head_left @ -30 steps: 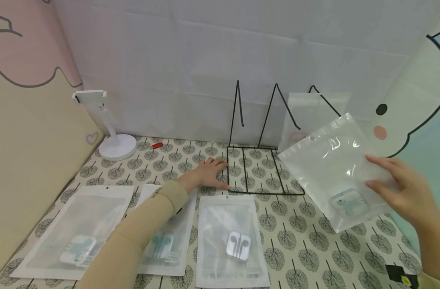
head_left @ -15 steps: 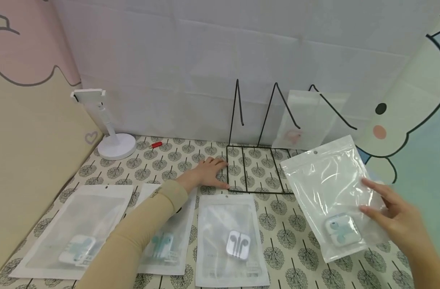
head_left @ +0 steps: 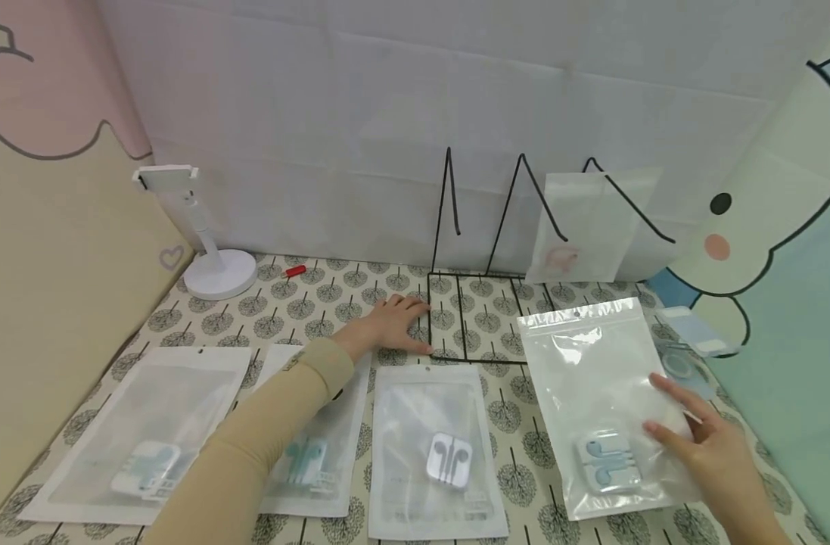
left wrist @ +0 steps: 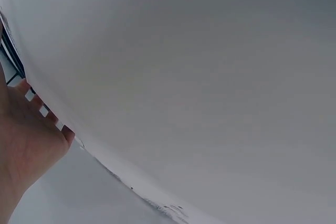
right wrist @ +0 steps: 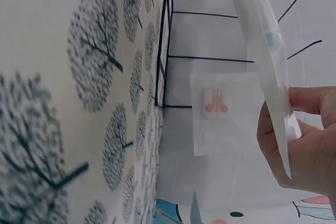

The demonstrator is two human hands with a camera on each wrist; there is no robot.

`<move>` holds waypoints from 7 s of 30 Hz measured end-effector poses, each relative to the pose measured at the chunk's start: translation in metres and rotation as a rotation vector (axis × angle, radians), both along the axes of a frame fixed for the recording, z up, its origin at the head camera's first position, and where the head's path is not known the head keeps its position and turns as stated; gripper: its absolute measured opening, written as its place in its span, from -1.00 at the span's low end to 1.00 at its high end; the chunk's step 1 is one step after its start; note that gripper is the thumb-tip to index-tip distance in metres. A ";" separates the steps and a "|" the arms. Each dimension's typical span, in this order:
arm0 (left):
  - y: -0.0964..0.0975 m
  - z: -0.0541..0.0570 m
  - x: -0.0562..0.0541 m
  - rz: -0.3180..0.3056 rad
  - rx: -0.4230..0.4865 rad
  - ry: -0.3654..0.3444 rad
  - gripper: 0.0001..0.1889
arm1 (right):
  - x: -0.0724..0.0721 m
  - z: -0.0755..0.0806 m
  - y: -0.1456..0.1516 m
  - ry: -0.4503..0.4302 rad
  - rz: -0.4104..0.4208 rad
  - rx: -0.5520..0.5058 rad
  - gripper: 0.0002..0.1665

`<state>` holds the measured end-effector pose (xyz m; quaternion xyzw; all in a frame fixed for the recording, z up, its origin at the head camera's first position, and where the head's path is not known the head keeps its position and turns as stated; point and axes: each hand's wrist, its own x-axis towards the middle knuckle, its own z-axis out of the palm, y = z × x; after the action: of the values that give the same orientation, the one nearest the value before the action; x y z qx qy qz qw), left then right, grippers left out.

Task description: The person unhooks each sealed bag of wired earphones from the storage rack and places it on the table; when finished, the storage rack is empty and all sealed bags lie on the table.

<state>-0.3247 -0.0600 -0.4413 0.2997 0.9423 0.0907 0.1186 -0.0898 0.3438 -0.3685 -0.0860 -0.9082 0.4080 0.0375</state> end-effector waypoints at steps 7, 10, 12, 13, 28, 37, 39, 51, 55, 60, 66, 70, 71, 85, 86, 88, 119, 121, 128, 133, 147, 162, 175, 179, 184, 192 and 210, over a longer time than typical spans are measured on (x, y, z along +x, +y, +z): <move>0.001 0.000 -0.001 0.001 -0.006 -0.007 0.04 | 0.005 -0.013 -0.018 -0.093 0.051 0.125 -0.14; 0.001 0.000 0.000 0.002 -0.014 -0.005 0.04 | 0.004 -0.018 -0.024 -0.155 0.063 0.117 -0.10; 0.001 0.000 0.000 -0.001 -0.018 -0.004 0.04 | 0.003 -0.022 -0.028 -0.205 0.062 0.088 -0.08; 0.001 0.000 0.000 -0.004 -0.017 -0.003 0.04 | 0.002 -0.024 -0.029 -0.222 0.058 0.083 -0.07; 0.002 0.004 0.003 0.006 -0.016 -0.027 0.04 | -0.001 -0.041 -0.036 -0.167 0.158 0.171 -0.04; 0.002 0.005 0.003 0.011 -0.024 -0.022 0.04 | -0.013 -0.045 -0.030 -0.176 0.291 0.371 0.12; 0.002 0.005 0.003 0.012 -0.022 -0.025 0.04 | -0.013 -0.046 -0.028 -0.162 0.335 0.405 0.14; 0.002 0.002 0.003 0.015 -0.009 -0.034 0.05 | -0.021 -0.047 -0.019 -0.142 0.506 0.392 0.15; 0.002 0.003 0.002 0.015 -0.007 -0.030 0.04 | -0.023 -0.045 -0.019 -0.154 0.533 0.403 0.14; 0.002 0.004 0.002 0.013 -0.014 -0.034 0.04 | -0.031 -0.033 -0.014 -0.225 0.502 0.348 0.13; 0.001 0.005 0.001 0.018 -0.025 -0.046 0.05 | -0.051 -0.010 -0.008 -0.085 0.456 0.376 0.08; 0.000 0.005 0.001 0.019 -0.030 -0.041 0.05 | -0.066 0.005 -0.003 0.054 0.421 0.399 0.02; 0.000 0.005 0.001 0.017 -0.032 -0.037 0.05 | -0.071 0.008 -0.002 0.088 0.409 0.402 0.00; 0.002 0.006 0.003 0.019 0.002 -0.049 0.04 | -0.134 0.035 0.006 0.267 0.270 0.262 -0.09; 0.002 0.004 0.003 0.021 0.003 -0.050 0.04 | -0.139 0.035 0.007 0.268 0.253 0.246 -0.08; 0.002 0.003 0.001 0.026 0.004 -0.052 0.04 | -0.148 0.035 0.009 0.273 0.221 0.210 -0.07; 0.003 0.004 0.003 0.011 -0.009 -0.040 0.03 | -0.245 0.055 0.004 0.370 0.055 -0.286 -0.01; 0.002 0.004 0.003 0.015 -0.007 -0.041 0.03 | -0.245 0.057 0.001 0.365 0.064 -0.303 0.00; 0.002 0.001 0.001 0.022 0.002 -0.035 0.04 | -0.254 0.060 -0.004 0.363 0.050 -0.327 0.00; 0.002 0.001 0.001 0.024 0.002 -0.042 0.04 | -0.266 0.054 0.002 0.389 0.009 -0.361 -0.02; 0.002 0.002 0.002 0.014 -0.027 -0.034 0.03 | -0.276 0.049 0.003 0.405 -0.035 -0.471 -0.04; 0.003 0.006 0.004 0.014 -0.028 -0.040 0.03 | -0.264 0.039 -0.003 0.632 -0.155 -0.646 -0.65; 0.002 0.006 0.004 0.010 -0.018 -0.043 0.04 | -0.236 0.041 0.001 0.551 -0.122 -0.289 -0.67; 0.002 0.007 0.004 0.012 -0.003 -0.049 0.03 | -0.225 0.039 0.001 0.575 -0.041 -0.261 -0.64; 0.002 0.006 0.004 0.019 -0.001 -0.053 0.04 | -0.214 0.038 -0.002 0.615 0.004 -0.202 -0.63; 0.002 0.006 0.004 0.023 0.007 -0.050 0.04 | -0.208 0.033 0.007 0.643 0.003 -0.132 -0.49; 0.002 0.005 0.003 0.024 -0.005 -0.062 0.05 | -0.174 0.053 0.016 0.821 0.119 0.025 -0.34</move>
<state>-0.3215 -0.0579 -0.4363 0.2852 0.9419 0.0989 0.1474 -0.2643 0.3596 -0.3158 0.1368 -0.8260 0.3989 0.3740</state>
